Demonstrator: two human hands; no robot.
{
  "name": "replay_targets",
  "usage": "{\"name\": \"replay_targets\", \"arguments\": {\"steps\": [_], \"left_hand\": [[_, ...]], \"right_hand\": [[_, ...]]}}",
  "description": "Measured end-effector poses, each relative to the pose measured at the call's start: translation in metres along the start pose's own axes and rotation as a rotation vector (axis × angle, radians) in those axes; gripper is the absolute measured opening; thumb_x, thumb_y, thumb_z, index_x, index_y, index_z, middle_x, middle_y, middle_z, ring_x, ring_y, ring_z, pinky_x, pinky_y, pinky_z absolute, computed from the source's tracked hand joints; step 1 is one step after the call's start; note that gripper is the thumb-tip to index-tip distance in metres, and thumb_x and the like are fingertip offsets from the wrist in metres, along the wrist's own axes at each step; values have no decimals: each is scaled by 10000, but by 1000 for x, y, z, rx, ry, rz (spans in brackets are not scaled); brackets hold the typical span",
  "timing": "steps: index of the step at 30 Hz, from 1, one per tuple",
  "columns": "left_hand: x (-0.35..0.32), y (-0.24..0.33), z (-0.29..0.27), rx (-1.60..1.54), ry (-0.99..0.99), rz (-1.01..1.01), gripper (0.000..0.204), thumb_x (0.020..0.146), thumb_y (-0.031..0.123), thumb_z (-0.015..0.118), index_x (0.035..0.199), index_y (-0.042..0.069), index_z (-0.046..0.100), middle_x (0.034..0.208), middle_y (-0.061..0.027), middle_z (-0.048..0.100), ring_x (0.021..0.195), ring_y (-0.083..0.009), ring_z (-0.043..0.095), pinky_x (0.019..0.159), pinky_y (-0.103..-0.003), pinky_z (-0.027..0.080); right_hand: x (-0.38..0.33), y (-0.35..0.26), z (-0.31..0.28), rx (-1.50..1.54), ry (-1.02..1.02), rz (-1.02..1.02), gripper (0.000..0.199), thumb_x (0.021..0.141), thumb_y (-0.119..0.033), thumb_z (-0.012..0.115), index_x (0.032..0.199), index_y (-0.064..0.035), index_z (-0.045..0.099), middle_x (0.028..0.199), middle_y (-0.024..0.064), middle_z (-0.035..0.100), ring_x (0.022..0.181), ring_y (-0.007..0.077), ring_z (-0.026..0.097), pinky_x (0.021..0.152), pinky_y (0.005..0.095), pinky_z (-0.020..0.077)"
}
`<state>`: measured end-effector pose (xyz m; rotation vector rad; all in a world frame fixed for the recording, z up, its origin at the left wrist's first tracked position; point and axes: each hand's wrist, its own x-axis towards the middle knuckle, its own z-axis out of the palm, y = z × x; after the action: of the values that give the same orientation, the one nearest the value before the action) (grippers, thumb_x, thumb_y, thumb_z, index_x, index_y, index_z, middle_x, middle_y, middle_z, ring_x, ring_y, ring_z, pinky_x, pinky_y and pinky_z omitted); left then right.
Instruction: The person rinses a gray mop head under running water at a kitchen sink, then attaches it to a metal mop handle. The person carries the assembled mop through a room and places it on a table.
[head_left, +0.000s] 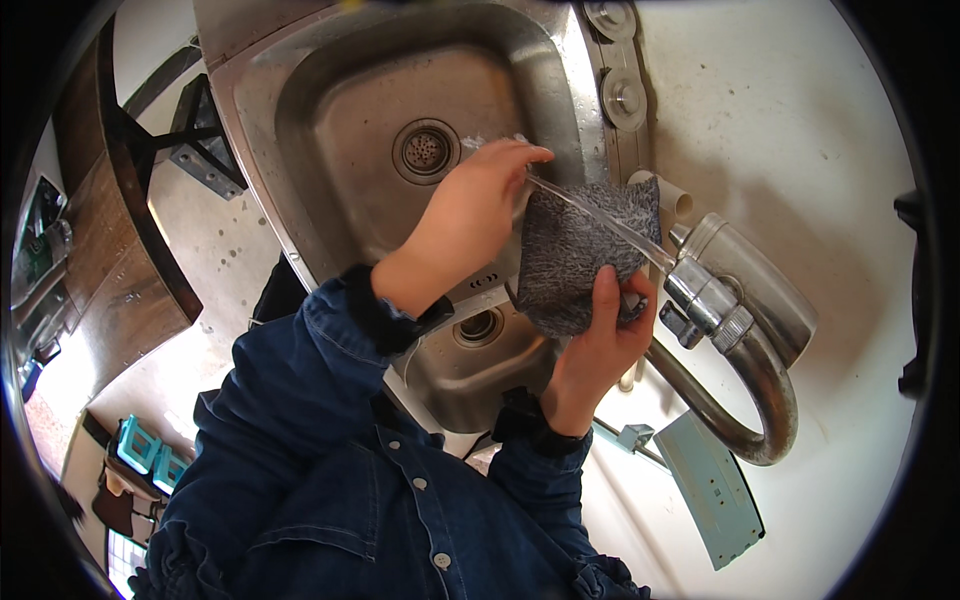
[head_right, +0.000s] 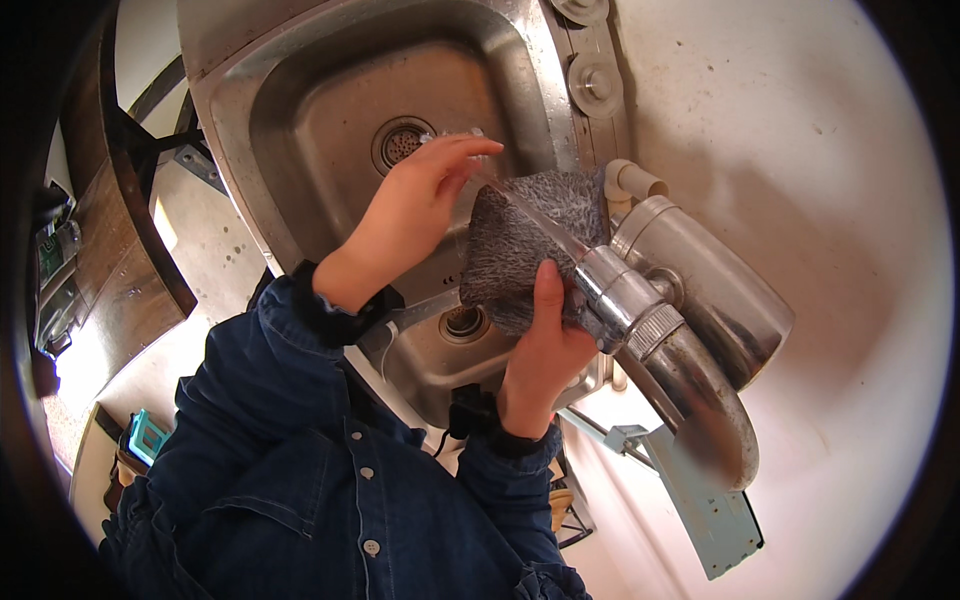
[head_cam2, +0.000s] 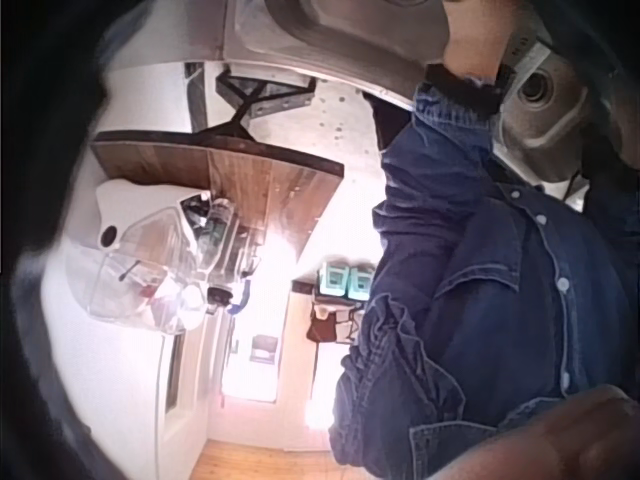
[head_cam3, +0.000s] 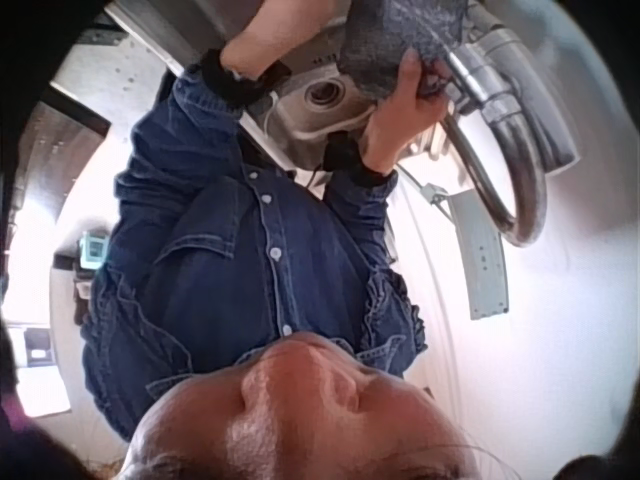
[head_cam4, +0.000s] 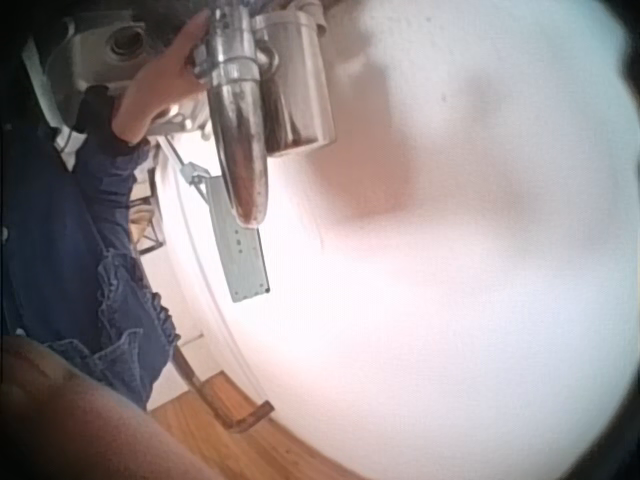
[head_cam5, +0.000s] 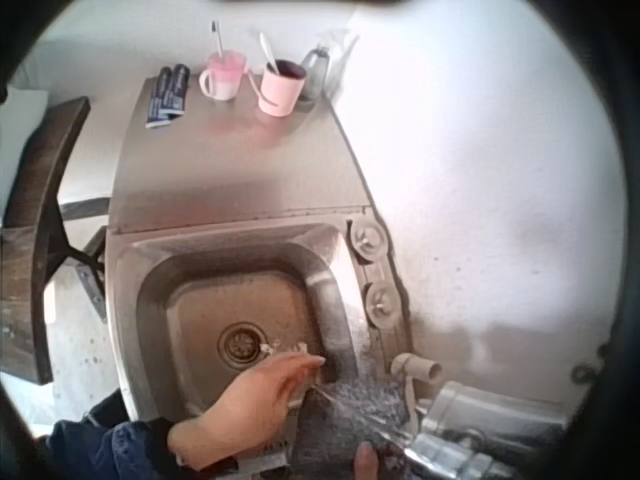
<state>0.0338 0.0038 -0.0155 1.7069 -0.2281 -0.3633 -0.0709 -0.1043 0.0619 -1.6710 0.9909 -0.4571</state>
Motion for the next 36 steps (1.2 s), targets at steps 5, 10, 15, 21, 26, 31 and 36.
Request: {"name": "replay_targets", "arguments": {"steps": [5, 10, 15, 21, 26, 31, 36], "left_hand": [[-9, 2, -17, -741, -227, -406, 378, 878, 39, 689, 1250, 68, 627, 1154, -45, 634, 1050, -132, 599, 912, -280, 502], [-10, 7, -30, -802, -278, -320, 381, 840, 5, 725, 1213, 19, 644, 1133, -52, 647, 1026, -129, 609, 924, -260, 499], [-15, 9, -39, -851, -205, -392, 275, 884, 41, 692, 1158, 24, 681, 1093, -44, 671, 1001, -124, 624, 891, -259, 513], [-21, -1, -48, -673, -80, -477, 191, 973, 136, 596, 1116, 48, 686, 1040, -26, 687, 953, -100, 639, 817, -252, 533], [-16, -18, -50, -633, 80, -497, 225, 1003, 142, 537, 1191, 52, 621, 1083, -40, 688, 1008, -120, 633, 846, -263, 518], [-8, -10, -51, -449, -45, -149, 296, 996, 127, 539, 1275, 35, 577, 1179, -64, 662, 1111, -125, 583, 934, -270, 467], [-13, 15, -42, -617, -264, -124, 396, 917, 60, 651, 1306, 31, 584, 1179, -52, 648, 1090, -116, 584, 948, -261, 460]], "right_hand": [[1, 6, 5, 152, -29, 39, 194, 919, -103, 651, 1062, 3, 573, 1039, 92, 612, 933, 159, 602, 829, 295, 506], [-2, 8, 5, 166, -55, 55, 183, 923, -99, 636, 1055, 7, 567, 1041, 105, 619, 930, 161, 611, 834, 300, 510], [-5, 3, 4, 85, -86, 31, 173, 919, -85, 637, 1050, 4, 566, 1030, 97, 615, 922, 145, 598, 841, 288, 491], [-8, 1, 3, -46, -138, -30, 200, 847, -51, 748, 974, -36, 594, 875, -20, 538, 798, 73, 464, 735, 209, 392], [-9, 5, -2, -207, -294, -159, 241, 833, -42, 759, 1001, -13, 590, 877, -2, 547, 785, 84, 467, 727, 214, 393], [-6, 9, -5, -228, -335, -222, 276, 831, -37, 761, 1048, 6, 595, 928, 21, 575, 822, 104, 500, 772, 223, 410], [-4, 10, -5, -202, -369, -187, 278, 845, -32, 748, 1075, 10, 598, 955, 26, 585, 844, 105, 517, 789, 227, 422]]}}
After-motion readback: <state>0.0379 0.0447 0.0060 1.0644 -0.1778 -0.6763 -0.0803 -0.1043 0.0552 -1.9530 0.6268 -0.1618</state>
